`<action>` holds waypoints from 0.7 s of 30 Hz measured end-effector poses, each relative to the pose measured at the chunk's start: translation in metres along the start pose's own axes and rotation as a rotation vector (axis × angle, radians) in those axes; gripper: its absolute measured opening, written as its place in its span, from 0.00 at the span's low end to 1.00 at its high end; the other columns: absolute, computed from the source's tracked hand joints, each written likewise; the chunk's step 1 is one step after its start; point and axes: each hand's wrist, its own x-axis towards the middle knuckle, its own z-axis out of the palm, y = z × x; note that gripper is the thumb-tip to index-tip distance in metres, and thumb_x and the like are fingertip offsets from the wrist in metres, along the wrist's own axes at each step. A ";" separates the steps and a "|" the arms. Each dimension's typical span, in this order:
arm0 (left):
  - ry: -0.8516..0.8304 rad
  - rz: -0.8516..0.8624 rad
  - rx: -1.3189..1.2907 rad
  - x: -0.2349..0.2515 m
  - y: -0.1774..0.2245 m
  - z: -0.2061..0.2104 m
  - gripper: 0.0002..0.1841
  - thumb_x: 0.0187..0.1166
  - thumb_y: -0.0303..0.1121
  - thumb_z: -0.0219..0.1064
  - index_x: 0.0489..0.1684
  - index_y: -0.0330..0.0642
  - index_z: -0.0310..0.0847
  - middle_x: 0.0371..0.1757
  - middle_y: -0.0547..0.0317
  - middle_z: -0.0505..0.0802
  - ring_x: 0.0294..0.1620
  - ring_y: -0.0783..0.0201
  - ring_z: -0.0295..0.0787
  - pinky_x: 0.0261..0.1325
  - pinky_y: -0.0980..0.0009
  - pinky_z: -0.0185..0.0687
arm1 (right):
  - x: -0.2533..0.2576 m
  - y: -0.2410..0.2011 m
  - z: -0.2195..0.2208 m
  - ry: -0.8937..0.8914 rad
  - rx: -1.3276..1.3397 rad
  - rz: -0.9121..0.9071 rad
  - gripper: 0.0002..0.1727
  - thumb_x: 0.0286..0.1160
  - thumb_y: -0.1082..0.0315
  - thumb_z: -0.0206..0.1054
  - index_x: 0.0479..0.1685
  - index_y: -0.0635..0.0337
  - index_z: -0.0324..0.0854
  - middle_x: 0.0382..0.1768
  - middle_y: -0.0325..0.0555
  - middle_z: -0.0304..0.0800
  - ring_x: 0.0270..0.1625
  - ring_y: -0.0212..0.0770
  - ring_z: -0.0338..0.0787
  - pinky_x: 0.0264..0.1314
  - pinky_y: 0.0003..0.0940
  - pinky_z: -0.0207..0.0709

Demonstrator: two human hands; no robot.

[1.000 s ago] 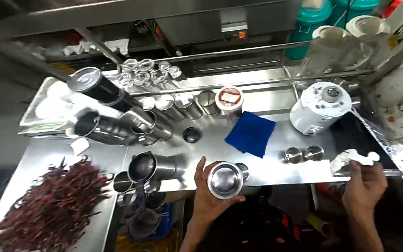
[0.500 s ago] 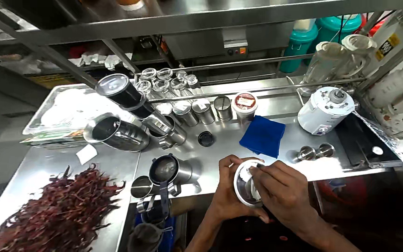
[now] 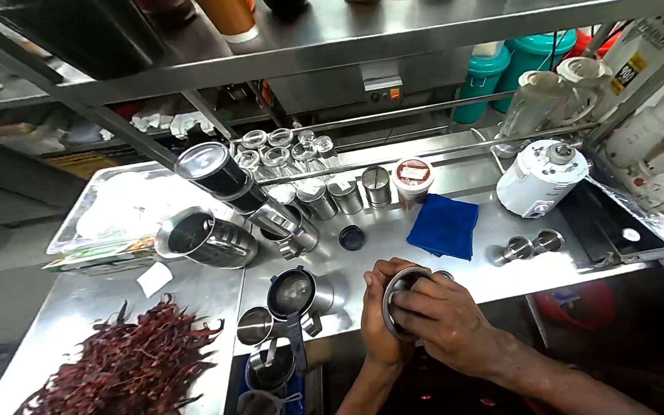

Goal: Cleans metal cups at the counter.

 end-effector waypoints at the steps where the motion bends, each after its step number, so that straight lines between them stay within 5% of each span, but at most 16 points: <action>1: 0.015 -0.032 -0.015 0.004 -0.001 0.001 0.28 0.91 0.58 0.41 0.45 0.48 0.83 0.49 0.56 0.90 0.55 0.62 0.89 0.56 0.64 0.87 | 0.001 0.005 -0.001 -0.021 -0.062 -0.053 0.11 0.77 0.74 0.64 0.45 0.53 0.93 0.48 0.39 0.92 0.50 0.40 0.87 0.56 0.38 0.80; 5: 0.160 -0.141 -0.036 0.010 -0.011 0.009 0.25 0.92 0.53 0.44 0.46 0.49 0.86 0.45 0.59 0.92 0.47 0.68 0.91 0.48 0.70 0.88 | 0.010 0.011 -0.008 -0.128 -0.413 -0.057 0.12 0.80 0.72 0.60 0.40 0.58 0.91 0.43 0.46 0.91 0.48 0.45 0.87 0.48 0.39 0.79; 7: 0.239 -0.166 -0.019 0.010 -0.017 0.008 0.24 0.92 0.53 0.46 0.47 0.48 0.87 0.44 0.59 0.93 0.46 0.68 0.91 0.47 0.69 0.88 | 0.013 0.017 -0.007 -0.182 -0.454 0.034 0.10 0.78 0.73 0.61 0.36 0.59 0.89 0.34 0.45 0.85 0.40 0.45 0.84 0.39 0.37 0.75; 12: 0.243 -0.122 0.068 0.010 -0.034 0.007 0.24 0.92 0.52 0.44 0.45 0.48 0.86 0.44 0.58 0.92 0.48 0.66 0.91 0.51 0.66 0.88 | 0.008 0.005 -0.009 -0.356 -0.473 0.323 0.05 0.70 0.75 0.67 0.30 0.60 0.88 0.32 0.47 0.85 0.39 0.45 0.88 0.34 0.35 0.81; 15: 0.208 -0.108 0.080 0.010 -0.042 0.007 0.25 0.93 0.52 0.43 0.41 0.48 0.85 0.42 0.58 0.92 0.46 0.66 0.91 0.49 0.67 0.88 | 0.006 0.002 -0.020 -0.456 -0.375 0.417 0.04 0.67 0.74 0.71 0.28 0.58 0.88 0.31 0.45 0.86 0.41 0.45 0.88 0.38 0.36 0.82; 18: 0.180 -0.150 -0.020 0.015 -0.050 0.005 0.28 0.93 0.53 0.40 0.37 0.47 0.83 0.39 0.58 0.91 0.43 0.66 0.91 0.45 0.67 0.88 | 0.009 0.024 -0.039 -0.606 0.004 0.515 0.03 0.71 0.74 0.69 0.34 0.59 0.89 0.37 0.47 0.88 0.49 0.48 0.88 0.51 0.45 0.84; 21: 0.223 -0.240 -0.136 0.027 -0.047 0.007 0.33 0.92 0.59 0.35 0.37 0.48 0.84 0.38 0.60 0.90 0.43 0.65 0.90 0.47 0.62 0.89 | 0.000 0.049 -0.039 -0.257 0.153 0.503 0.07 0.72 0.71 0.68 0.39 0.53 0.93 0.35 0.39 0.90 0.44 0.40 0.90 0.49 0.41 0.86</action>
